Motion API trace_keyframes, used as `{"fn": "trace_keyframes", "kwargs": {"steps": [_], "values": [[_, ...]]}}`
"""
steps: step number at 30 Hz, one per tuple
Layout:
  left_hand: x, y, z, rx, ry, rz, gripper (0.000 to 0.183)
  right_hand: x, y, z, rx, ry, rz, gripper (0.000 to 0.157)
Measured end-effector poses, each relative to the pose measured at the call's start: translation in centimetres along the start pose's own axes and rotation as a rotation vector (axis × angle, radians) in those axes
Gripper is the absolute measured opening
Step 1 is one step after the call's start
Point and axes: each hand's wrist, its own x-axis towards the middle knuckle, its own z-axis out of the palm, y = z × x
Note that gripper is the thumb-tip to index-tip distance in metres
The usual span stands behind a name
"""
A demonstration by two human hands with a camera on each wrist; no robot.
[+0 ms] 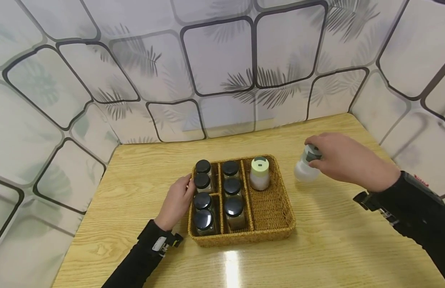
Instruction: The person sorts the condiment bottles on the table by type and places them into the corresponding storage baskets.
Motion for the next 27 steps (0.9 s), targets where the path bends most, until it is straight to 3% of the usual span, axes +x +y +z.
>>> {"fn": "trace_keyframes", "kwargs": {"steps": [27], "values": [[0.1, -0.1, 0.0, 0.007, 0.000, 0.000, 0.027, -0.9, -4.6, -2.5, -0.030, 0.029, -0.084, 0.049]]}}
